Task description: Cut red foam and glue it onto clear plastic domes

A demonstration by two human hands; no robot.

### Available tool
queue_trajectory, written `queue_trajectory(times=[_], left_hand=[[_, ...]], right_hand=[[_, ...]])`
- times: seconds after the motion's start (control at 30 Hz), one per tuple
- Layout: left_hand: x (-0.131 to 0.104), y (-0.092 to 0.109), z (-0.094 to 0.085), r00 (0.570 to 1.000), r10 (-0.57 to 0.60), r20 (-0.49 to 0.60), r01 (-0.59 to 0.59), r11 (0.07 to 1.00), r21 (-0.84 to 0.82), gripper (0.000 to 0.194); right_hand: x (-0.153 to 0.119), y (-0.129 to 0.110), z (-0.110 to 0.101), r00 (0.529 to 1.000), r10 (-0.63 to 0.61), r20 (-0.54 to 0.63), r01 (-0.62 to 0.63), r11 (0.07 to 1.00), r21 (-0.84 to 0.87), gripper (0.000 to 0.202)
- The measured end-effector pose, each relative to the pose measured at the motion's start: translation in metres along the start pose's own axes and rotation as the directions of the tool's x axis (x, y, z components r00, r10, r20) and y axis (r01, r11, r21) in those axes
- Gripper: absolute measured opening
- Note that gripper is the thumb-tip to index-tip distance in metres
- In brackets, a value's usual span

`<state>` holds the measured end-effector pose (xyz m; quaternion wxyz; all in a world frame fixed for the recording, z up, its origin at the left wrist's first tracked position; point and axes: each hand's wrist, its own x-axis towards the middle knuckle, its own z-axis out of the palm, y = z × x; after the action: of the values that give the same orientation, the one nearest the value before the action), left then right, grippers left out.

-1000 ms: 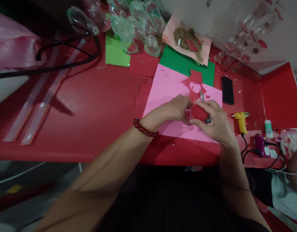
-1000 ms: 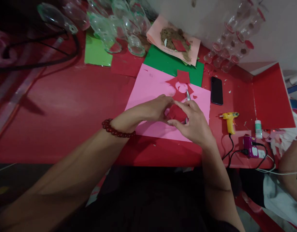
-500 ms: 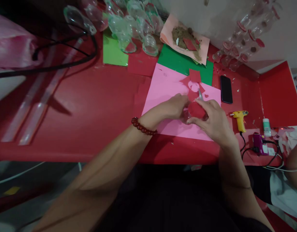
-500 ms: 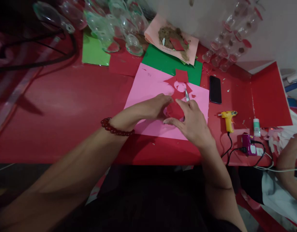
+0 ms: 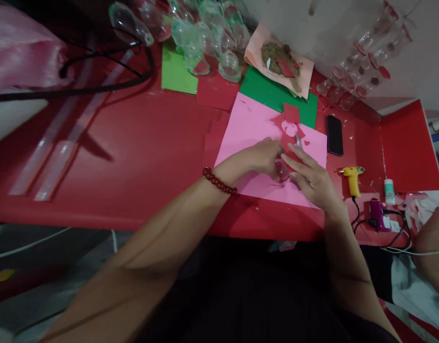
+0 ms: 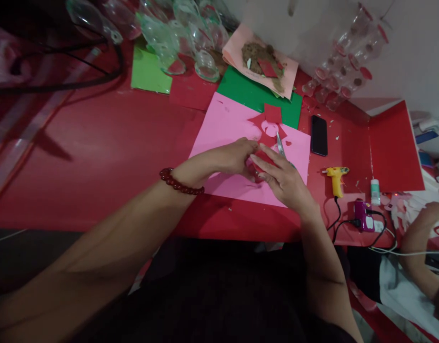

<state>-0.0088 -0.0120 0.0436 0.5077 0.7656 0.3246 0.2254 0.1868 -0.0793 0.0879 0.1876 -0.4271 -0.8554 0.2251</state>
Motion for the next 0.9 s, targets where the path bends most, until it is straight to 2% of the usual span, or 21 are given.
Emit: queue_trajectory(times=[0.2,0.4,0.57,0.77,0.83,0.9], left_hand=[[0.000,0.002,-0.001,0.999,-0.031,0.014,0.030,0.995,0.098,0.023],[0.000,0.002,-0.001,1.000,-0.026,0.017,0.025,0.998,0.062,0.022],[0.000,0.003,-0.001,0.999,-0.043,0.011,0.042,0.997,0.060,0.025],[-0.005,0.009,-0.005,0.997,-0.073,-0.036,0.066,0.980,-0.186,0.044],[-0.007,0.014,-0.008,0.995,-0.103,0.002,0.098,0.942,-0.320,0.042],[-0.008,0.020,-0.008,0.993,-0.116,0.035,0.118,0.856,-0.503,0.041]], right_hand=[[-0.007,0.010,0.016,0.993,0.010,-0.120,-0.006,0.999,0.032,0.040],[-0.008,0.014,0.026,0.988,0.010,-0.152,0.003,0.997,0.081,0.040],[-0.009,0.017,0.027,0.981,0.001,-0.193,0.010,0.998,0.057,0.040],[-0.005,0.017,0.018,0.952,0.005,-0.307,0.042,0.989,0.145,0.044],[0.000,0.017,0.015,0.927,0.045,-0.373,0.037,0.977,0.210,0.046],[0.006,0.017,0.012,0.894,0.110,-0.433,0.013,0.963,0.271,0.048]])
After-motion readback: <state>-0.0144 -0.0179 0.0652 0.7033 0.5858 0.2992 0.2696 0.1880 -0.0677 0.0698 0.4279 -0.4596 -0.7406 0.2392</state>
